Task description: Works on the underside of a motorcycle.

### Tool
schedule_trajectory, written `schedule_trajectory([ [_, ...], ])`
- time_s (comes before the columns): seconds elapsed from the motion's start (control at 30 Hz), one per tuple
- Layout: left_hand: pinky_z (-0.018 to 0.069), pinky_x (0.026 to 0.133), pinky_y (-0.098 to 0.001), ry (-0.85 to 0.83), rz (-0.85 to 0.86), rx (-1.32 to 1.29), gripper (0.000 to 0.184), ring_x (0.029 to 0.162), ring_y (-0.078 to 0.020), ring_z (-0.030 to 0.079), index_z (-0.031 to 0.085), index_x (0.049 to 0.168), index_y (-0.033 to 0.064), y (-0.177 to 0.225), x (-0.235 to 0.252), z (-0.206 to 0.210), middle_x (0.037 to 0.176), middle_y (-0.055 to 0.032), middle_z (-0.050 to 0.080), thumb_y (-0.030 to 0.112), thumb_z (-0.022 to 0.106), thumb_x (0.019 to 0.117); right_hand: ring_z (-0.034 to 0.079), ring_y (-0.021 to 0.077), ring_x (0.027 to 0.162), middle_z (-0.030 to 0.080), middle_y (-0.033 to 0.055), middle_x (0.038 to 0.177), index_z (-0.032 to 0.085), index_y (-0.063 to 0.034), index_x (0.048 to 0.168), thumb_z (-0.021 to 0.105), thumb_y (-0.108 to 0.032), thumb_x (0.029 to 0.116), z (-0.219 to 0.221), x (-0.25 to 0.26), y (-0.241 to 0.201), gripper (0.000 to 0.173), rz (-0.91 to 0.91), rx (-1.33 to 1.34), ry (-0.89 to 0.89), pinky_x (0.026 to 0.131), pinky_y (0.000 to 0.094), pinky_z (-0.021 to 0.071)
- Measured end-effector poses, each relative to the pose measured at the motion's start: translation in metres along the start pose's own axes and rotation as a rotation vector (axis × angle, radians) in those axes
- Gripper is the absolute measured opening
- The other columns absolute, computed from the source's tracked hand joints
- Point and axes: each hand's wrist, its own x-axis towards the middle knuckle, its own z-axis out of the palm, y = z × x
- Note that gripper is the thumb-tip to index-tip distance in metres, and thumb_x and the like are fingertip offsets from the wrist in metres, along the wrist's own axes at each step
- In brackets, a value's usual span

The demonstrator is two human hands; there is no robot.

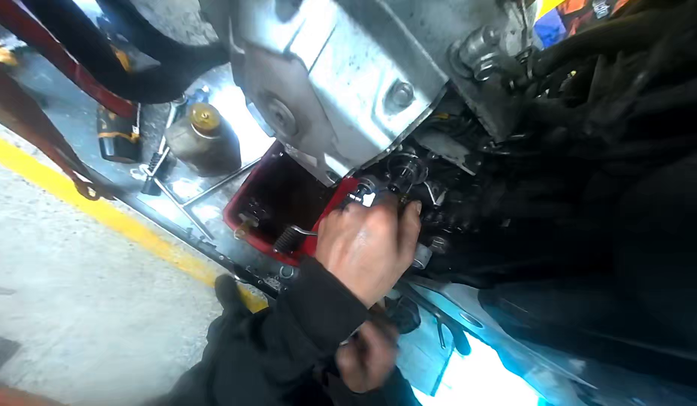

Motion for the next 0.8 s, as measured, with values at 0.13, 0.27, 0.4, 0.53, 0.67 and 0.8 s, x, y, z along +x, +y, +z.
schedule_trajectory([
  [0.13, 0.0535, 0.058, -0.0469, -0.106, -0.050, -0.087, 0.043, 0.067, -0.0178, 0.066, 0.074, 0.104, 0.0175, -0.003, -0.011, -0.014, 0.072, 0.0004, 0.067, 0.050, 0.047, 0.1025, 0.066, 0.0014, 0.099, 0.070, -0.0091, 0.106, 0.063, -0.0196, 0.126, 0.055, -0.049, 0.1019, -0.008, 0.051, -0.026, 0.039, 0.634, 0.553, 0.114, 0.085, 0.0221, 0.0572],
  [0.27, 0.0539, 0.082, -0.0432, -0.033, -0.005, -0.049, 0.042, 0.099, -0.0205, 0.062, 0.076, 0.113, 0.0122, -0.007, -0.025, -0.033, 0.105, -0.0063, 0.065, 0.042, 0.048, 0.1058, 0.070, 0.0082, 0.093, 0.072, 0.0013, 0.104, 0.065, -0.0124, 0.121, 0.046, -0.034, 0.1080, 0.001, 0.100, -0.034, 0.031, 0.794, 0.858, 0.141, 0.082, 0.0286, 0.0615],
  [0.4, 0.0594, 0.076, -0.0324, 0.039, 0.023, -0.082, 0.037, 0.093, -0.0086, 0.066, 0.072, 0.125, 0.0151, -0.029, -0.052, -0.074, 0.114, 0.0001, 0.066, 0.036, 0.049, 0.1054, 0.066, 0.0129, 0.063, 0.067, 0.0057, 0.084, 0.063, -0.0078, 0.123, 0.042, -0.020, 0.1100, 0.005, 0.123, -0.034, 0.028, 1.011, 1.039, 0.105, 0.054, 0.0273, 0.0588],
  [0.53, 0.0586, 0.067, -0.0266, -0.064, 0.049, -0.120, 0.030, 0.079, -0.0060, 0.065, 0.075, 0.114, 0.0119, -0.083, -0.086, -0.106, 0.097, 0.0022, 0.070, 0.028, 0.054, 0.1019, 0.044, 0.0040, 0.048, 0.051, -0.0051, 0.069, 0.064, -0.0138, 0.113, 0.039, -0.030, 0.1116, 0.032, 0.130, -0.028, 0.030, 1.119, 0.939, 0.324, 0.041, 0.0182, 0.0378],
  [0.67, 0.0585, 0.074, -0.0235, -0.251, 0.068, -0.131, 0.025, 0.082, -0.0053, 0.067, 0.076, 0.111, 0.0046, -0.126, -0.108, -0.146, 0.098, -0.0040, 0.073, 0.016, 0.056, 0.0998, 0.041, 0.0020, 0.050, 0.054, -0.0052, 0.072, 0.064, -0.0070, 0.111, 0.042, -0.027, 0.1106, 0.072, 0.127, -0.003, 0.030, 0.834, 0.467, 0.559, 0.045, 0.0205, 0.0380],
  [0.8, 0.0583, 0.070, -0.0264, -0.424, 0.108, -0.079, 0.026, 0.075, -0.0084, 0.066, 0.074, 0.111, -0.0018, -0.162, -0.110, -0.205, 0.091, -0.0101, 0.072, 0.012, 0.055, 0.1009, 0.047, 0.0009, 0.057, 0.058, -0.0053, 0.073, 0.067, -0.0039, 0.106, 0.045, -0.029, 0.1091, 0.093, 0.129, 0.007, 0.033, 0.665, 0.220, 0.761, 0.057, 0.0223, 0.0451],
])
